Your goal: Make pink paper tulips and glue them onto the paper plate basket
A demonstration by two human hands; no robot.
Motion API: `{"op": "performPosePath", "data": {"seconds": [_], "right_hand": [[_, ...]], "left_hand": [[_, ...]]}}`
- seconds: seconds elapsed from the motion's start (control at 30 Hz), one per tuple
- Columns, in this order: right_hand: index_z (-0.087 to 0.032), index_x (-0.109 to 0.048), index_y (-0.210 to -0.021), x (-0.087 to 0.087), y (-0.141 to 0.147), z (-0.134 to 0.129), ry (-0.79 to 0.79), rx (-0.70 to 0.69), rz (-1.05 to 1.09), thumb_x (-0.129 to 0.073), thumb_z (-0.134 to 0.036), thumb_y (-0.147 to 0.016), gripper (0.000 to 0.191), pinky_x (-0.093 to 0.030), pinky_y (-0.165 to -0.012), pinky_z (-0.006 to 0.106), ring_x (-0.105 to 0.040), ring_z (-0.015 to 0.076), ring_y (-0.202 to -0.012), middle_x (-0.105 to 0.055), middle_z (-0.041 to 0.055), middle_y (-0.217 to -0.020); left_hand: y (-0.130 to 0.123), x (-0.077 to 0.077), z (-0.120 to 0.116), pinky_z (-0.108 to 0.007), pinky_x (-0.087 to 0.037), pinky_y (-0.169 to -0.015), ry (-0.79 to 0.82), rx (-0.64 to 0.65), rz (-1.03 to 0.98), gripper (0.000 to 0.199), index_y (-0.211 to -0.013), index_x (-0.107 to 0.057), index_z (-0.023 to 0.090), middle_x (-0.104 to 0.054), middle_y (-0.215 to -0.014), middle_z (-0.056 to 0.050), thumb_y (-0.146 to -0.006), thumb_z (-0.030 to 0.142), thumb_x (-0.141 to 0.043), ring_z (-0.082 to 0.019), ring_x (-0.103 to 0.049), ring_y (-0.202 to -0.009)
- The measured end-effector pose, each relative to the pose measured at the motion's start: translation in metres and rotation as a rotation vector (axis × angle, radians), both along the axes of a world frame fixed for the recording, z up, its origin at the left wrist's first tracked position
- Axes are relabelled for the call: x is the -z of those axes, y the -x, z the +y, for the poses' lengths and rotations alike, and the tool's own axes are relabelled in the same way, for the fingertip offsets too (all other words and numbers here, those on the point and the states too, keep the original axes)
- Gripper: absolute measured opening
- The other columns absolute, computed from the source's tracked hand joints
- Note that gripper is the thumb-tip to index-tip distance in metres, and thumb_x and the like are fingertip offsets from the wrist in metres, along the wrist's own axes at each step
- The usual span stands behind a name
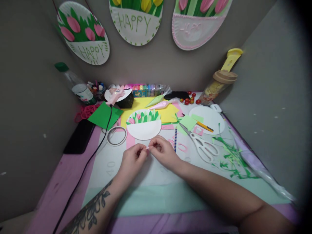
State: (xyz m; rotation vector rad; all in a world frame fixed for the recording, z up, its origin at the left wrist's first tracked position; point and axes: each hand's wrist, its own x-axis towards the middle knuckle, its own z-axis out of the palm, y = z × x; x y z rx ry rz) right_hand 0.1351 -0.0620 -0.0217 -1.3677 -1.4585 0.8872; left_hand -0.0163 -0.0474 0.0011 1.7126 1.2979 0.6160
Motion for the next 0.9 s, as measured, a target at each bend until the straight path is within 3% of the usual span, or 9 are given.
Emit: {"op": "performPosePath", "data": {"seconds": [0.17,0.37,0.8,0.9], "right_hand": [[-0.019,-0.055,-0.067,-0.0013,0.0003,0.0004,0.020,-0.035,-0.032,-0.057,-0.011,-0.073,0.010,-0.038,-0.059,0.025,-0.049,0.0131,-0.065,-0.052,-0.0008,-0.071],[-0.019,-0.053,-0.066,-0.0009,-0.0024,0.0016,0.007,-0.047,-0.062,-0.055,-0.010,-0.072,0.012,-0.037,-0.061,0.025,-0.049,0.0135,-0.068,-0.052,-0.0012,-0.070],[-0.019,-0.053,-0.065,0.0034,-0.0047,0.0037,-0.001,-0.017,-0.032,-0.053,-0.011,-0.074,0.012,-0.039,-0.060,0.026,-0.052,0.0147,-0.068,-0.053,-0.0001,-0.070],[-0.019,-0.058,-0.074,0.0046,-0.0051,0.0031,-0.031,0.013,-0.045,-0.055,-0.013,-0.076,0.006,-0.042,-0.058,0.026,-0.051,0.0128,-0.063,-0.055,0.0007,-0.076]], "left_hand": [[0.0007,0.0012,-0.0011,-0.021,-0.039,-0.059,-0.075,0.037,0.073,0.023,-0.080,-0.063,0.017,-0.066,-0.076,-0.002,-0.085,0.032,-0.047,-0.014,-0.057,-0.069],[0.0022,0.0021,-0.0003,-0.022,-0.039,-0.059,-0.119,0.037,0.092,0.023,-0.077,-0.061,0.017,-0.063,-0.071,-0.001,-0.085,0.034,-0.048,-0.013,-0.055,-0.065],[0.0025,0.0010,0.0021,-0.020,-0.036,-0.052,-0.004,-0.032,-0.011,0.019,-0.072,-0.061,0.016,-0.058,-0.061,0.003,-0.081,0.029,-0.050,-0.010,-0.050,-0.055],[0.0027,0.0007,0.0026,-0.019,-0.036,-0.051,0.001,-0.047,-0.019,0.018,-0.072,-0.061,0.016,-0.058,-0.060,0.003,-0.080,0.028,-0.050,-0.010,-0.049,-0.054]]}}
